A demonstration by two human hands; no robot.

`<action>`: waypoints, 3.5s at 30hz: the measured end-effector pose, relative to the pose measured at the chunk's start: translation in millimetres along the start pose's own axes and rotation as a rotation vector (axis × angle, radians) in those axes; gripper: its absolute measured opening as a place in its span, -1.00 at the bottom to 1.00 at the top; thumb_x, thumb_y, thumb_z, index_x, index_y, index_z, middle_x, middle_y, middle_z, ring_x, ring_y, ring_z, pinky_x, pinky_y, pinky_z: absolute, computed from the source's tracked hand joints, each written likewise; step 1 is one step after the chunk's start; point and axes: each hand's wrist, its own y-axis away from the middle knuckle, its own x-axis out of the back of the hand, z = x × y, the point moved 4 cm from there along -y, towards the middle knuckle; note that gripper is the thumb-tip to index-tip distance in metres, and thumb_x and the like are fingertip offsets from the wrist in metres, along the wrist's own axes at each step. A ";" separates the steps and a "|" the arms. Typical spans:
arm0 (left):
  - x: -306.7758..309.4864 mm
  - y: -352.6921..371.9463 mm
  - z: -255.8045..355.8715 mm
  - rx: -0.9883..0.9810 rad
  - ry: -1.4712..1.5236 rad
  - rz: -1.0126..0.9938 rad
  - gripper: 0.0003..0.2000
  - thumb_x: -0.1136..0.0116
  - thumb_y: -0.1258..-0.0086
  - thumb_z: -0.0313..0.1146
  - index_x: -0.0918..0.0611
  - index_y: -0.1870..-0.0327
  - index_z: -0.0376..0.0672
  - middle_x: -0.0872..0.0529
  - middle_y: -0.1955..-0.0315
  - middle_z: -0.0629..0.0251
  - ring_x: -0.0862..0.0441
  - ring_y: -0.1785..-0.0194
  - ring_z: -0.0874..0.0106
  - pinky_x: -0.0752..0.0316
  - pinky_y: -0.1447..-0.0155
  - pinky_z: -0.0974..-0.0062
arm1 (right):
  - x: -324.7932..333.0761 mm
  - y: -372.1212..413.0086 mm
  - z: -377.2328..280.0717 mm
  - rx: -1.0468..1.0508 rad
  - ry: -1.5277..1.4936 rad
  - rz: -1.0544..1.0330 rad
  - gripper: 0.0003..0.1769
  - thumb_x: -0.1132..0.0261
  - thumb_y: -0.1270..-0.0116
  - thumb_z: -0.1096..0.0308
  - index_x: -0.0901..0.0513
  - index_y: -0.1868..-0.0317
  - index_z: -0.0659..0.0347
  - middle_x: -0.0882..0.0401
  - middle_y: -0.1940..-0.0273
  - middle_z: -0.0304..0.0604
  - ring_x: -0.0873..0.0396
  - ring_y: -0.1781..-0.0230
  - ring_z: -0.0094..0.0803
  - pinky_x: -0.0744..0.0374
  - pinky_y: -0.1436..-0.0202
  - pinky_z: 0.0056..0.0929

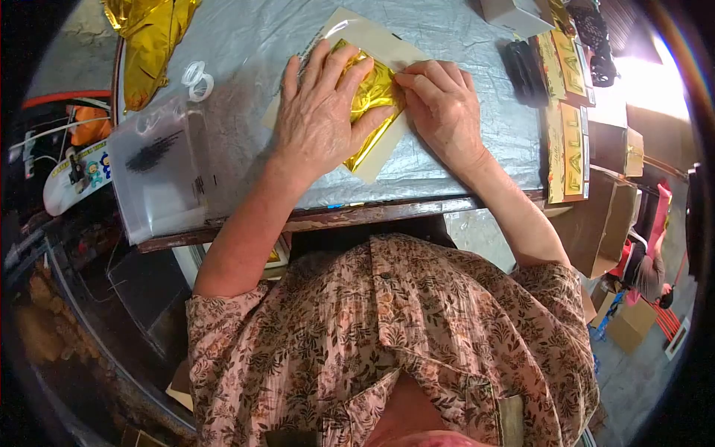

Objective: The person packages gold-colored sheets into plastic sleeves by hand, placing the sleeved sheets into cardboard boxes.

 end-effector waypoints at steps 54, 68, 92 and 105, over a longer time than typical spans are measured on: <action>28.0 68.6 -66.0 0.553 2.067 0.954 -0.51 0.04 -0.68 -0.17 -0.37 -0.48 -0.26 -0.45 -0.45 0.04 -0.42 -0.48 0.18 -0.30 -0.58 0.10 | 26.4 24.1 -35.4 -0.978 -1.528 -0.039 -0.81 -0.41 -0.46 0.37 -0.74 0.34 0.28 -0.79 0.34 -0.15 -0.70 0.41 -0.53 -0.66 0.28 -0.55; 2.4 15.4 31.1 0.311 1.379 0.274 -0.55 0.18 -0.68 0.00 -0.44 -0.36 -0.11 -0.57 -0.24 0.22 -0.48 -0.32 0.28 -0.40 -0.44 0.27 | 40.8 34.6 -66.9 -0.890 -1.464 -0.094 -0.79 -0.43 -0.43 0.35 -0.76 0.23 0.39 -0.79 0.33 -0.05 -0.74 0.44 -0.43 -0.74 0.33 -0.47; 4.9 26.7 14.9 -0.019 2.728 0.313 -0.51 0.06 -0.68 -0.09 -0.44 -0.46 -0.20 -0.55 -0.37 0.11 -0.54 -0.38 0.20 -0.48 -0.46 0.14 | 26.2 27.8 -42.0 -0.784 -1.139 0.019 -0.83 -0.52 -0.33 0.45 -0.63 0.30 0.20 -0.69 0.41 -0.31 -0.55 0.49 -0.64 -0.48 0.40 -0.61; 2.6 26.2 22.6 0.325 2.625 0.357 -0.46 0.11 -0.65 0.07 -0.47 -0.43 -0.13 -0.61 -0.30 0.12 -0.62 -0.28 0.16 -0.63 -0.30 0.11 | 24.7 25.0 -45.8 -0.957 -1.313 -0.099 -0.81 -0.52 -0.29 0.47 -0.71 0.46 0.26 -0.65 0.55 -0.24 -0.49 0.66 -0.58 -0.40 0.58 -0.61</action>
